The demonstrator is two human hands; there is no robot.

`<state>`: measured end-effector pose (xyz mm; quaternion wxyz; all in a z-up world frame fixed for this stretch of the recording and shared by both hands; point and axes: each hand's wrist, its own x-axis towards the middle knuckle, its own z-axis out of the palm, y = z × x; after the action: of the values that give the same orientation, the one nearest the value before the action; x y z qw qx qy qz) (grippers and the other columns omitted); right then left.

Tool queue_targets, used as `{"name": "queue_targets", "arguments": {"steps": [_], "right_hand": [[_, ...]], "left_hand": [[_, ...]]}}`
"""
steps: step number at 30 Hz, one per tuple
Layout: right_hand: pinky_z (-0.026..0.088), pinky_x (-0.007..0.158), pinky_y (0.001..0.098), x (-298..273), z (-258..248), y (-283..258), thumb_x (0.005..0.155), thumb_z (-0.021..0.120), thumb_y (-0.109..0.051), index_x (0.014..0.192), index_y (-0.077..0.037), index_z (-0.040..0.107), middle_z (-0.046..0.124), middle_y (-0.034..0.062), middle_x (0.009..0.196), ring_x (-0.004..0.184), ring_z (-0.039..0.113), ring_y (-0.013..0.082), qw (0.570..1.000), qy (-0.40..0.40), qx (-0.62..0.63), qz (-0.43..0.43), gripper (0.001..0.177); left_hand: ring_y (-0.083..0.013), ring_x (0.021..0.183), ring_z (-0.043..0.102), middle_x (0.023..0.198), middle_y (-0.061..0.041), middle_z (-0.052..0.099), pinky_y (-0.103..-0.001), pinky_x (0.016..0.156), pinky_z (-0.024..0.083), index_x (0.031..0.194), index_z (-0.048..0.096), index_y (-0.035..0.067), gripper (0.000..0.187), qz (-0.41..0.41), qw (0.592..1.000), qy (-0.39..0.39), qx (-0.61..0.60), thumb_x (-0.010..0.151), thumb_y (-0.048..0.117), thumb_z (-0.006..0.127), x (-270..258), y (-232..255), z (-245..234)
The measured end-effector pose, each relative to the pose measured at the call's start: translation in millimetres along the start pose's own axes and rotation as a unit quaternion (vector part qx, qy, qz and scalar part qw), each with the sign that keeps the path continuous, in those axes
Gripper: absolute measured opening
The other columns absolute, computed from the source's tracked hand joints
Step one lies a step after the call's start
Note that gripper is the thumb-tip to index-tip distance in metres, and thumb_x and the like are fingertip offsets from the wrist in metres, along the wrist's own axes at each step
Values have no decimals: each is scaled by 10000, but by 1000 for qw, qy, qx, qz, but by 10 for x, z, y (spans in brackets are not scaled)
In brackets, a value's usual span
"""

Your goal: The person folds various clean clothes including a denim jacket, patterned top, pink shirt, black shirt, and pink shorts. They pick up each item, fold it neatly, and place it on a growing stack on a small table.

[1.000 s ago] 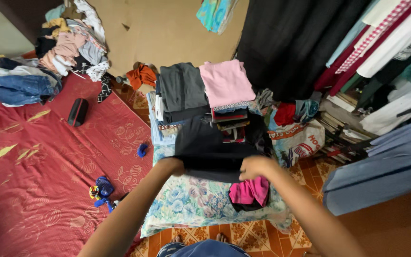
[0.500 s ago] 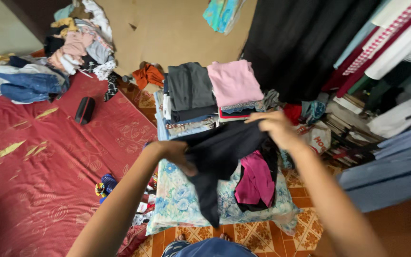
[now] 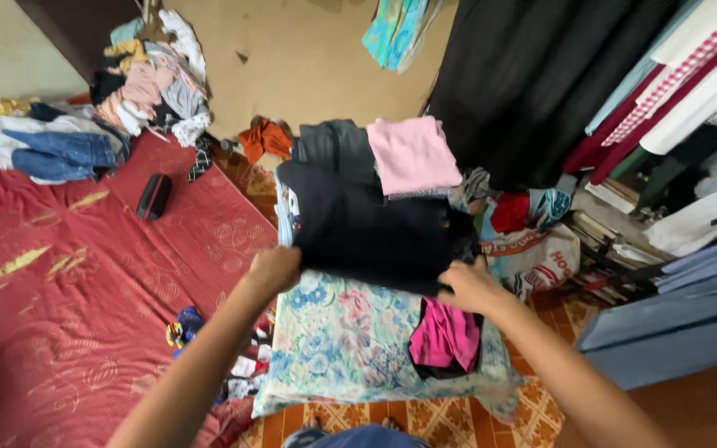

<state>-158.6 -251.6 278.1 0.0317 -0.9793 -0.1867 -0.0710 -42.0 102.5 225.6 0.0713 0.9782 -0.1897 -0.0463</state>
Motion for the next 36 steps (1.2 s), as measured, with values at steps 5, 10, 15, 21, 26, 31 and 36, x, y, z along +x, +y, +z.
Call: {"name": "queue_targets", "arguments": {"steps": [5, 10, 15, 21, 26, 31, 36], "right_hand": [[452, 707, 518, 238, -181, 130, 884, 695, -174, 1055, -28, 700, 637, 209, 845, 791, 593, 407, 983, 163, 81, 4, 225], [478, 752, 491, 341, -653, 341, 855, 683, -11, 1089, -47, 647, 641, 159, 839, 792, 619, 372, 950, 307, 54, -15, 239], [523, 809, 327, 226, -511, 559, 948, 658, -21, 1121, -30, 636, 685, 126, 992, 930, 694, 264, 921, 295, 256, -10, 174], [470, 783, 340, 207, 1, 818, 1065, 598, -295, 1081, 2, 728, 684, 116, 928, 848, 590, 153, 786, 153, 570, 185, 325], [532, 839, 321, 141, -130, 822, 955, 642, -445, 967, -78, 735, 742, 22, 987, 906, 678, 140, 618, 135, 759, 158, 378], [397, 824, 404, 141, -454, 679, 887, 749, -336, 828, -43, 761, 666, 46, 864, 869, 542, 250, 976, 208, 68, -5, 298], [419, 858, 408, 121, -363, 602, 918, 719, -426, 826, -27, 758, 583, 100, 950, 947, 537, 269, 949, 307, 18, 61, 411]], "left_hand": [[-388, 895, 710, 883, -187, 729, -484, 807, 586, 854, 741, 74, 110, 62, 992, 103, 36, 816, 172, 709, 223, -121, -158], [-376, 739, 666, 720, -168, 679, -483, 716, 539, 852, 683, 37, 158, 257, 909, 303, -123, 779, 146, 773, 47, 73, -807], [-359, 738, 669, 769, -156, 683, -431, 652, 535, 889, 712, 54, 155, 269, 898, 279, -210, 818, 169, 788, -186, 270, -1067], [-313, 635, 647, 699, -168, 649, -391, 624, 524, 795, 705, 29, 333, 174, 936, 137, -272, 874, 336, 804, -147, 255, -916], [-266, 746, 595, 676, -91, 618, -423, 864, 438, 729, 716, 53, 298, 300, 891, 262, -217, 863, 310, 787, -90, 168, -872], [-276, 803, 572, 661, -94, 563, -424, 831, 414, 592, 590, 45, 451, 249, 905, 317, -138, 848, 333, 824, -135, 206, -1035], [-350, 935, 564, 922, -180, 577, -432, 830, 484, 741, 585, 8, 331, 239, 843, 458, -147, 841, 198, 836, -226, 388, -1118]]}}
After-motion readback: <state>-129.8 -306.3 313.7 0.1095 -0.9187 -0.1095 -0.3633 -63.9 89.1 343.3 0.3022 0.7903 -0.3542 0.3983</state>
